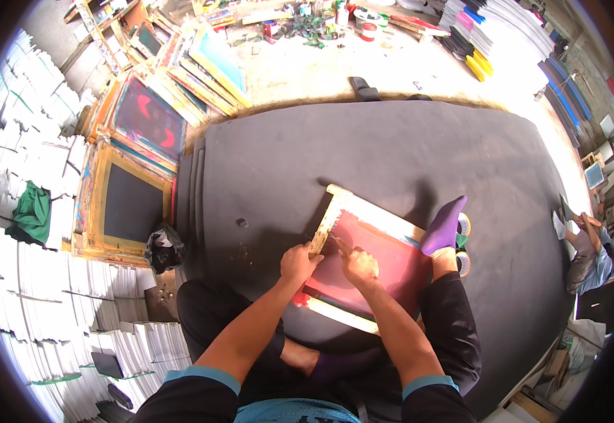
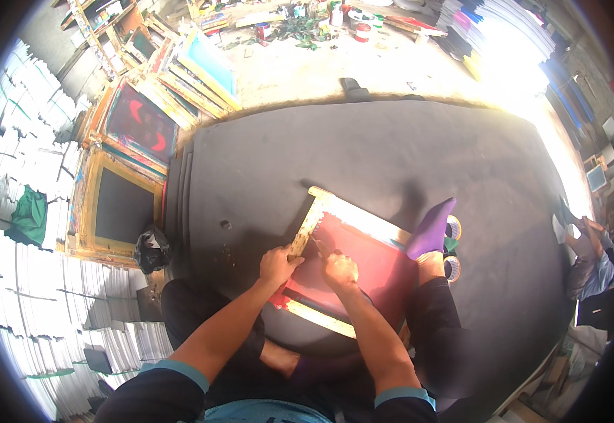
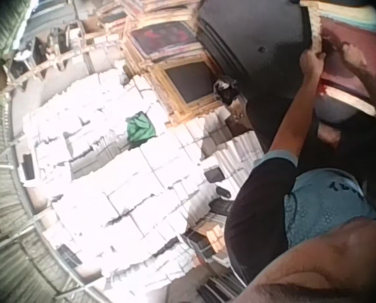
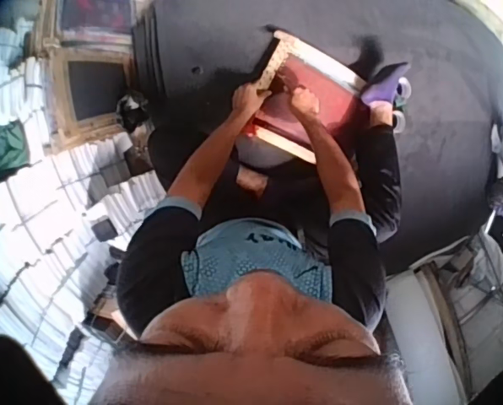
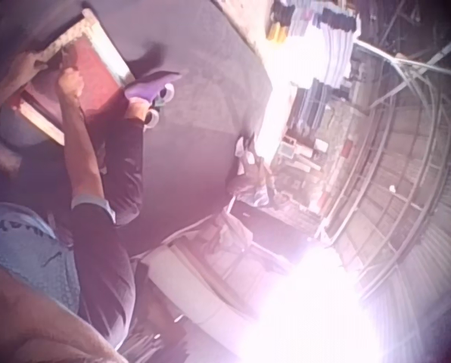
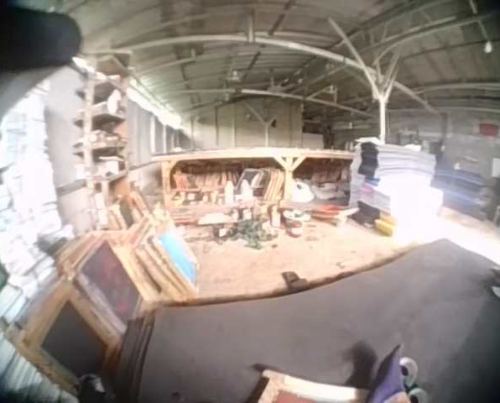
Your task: The person sits on the floor and uses pliers to remove staples from the edges of a wooden screen printing frame. They work along the frame's perimeter, pulling out staples one by one and placing them on the floor.
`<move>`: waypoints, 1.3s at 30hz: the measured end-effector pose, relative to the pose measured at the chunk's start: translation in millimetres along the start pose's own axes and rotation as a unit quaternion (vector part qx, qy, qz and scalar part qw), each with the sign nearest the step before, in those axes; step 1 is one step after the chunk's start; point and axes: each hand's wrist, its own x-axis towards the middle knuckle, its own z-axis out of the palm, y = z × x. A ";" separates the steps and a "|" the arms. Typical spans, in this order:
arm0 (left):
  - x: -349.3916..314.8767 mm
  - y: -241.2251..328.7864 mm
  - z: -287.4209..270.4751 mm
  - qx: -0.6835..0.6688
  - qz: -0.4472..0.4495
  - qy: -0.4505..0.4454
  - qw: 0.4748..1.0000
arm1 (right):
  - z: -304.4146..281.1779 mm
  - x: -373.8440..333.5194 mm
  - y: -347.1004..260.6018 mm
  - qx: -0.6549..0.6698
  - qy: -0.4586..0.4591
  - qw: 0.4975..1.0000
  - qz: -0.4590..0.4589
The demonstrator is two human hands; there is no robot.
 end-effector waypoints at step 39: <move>6.9 -5.9 -1.2 -0.021 0.031 -0.003 0.999 | -16.2 7.4 -15.1 -0.115 -0.084 0.990 0.003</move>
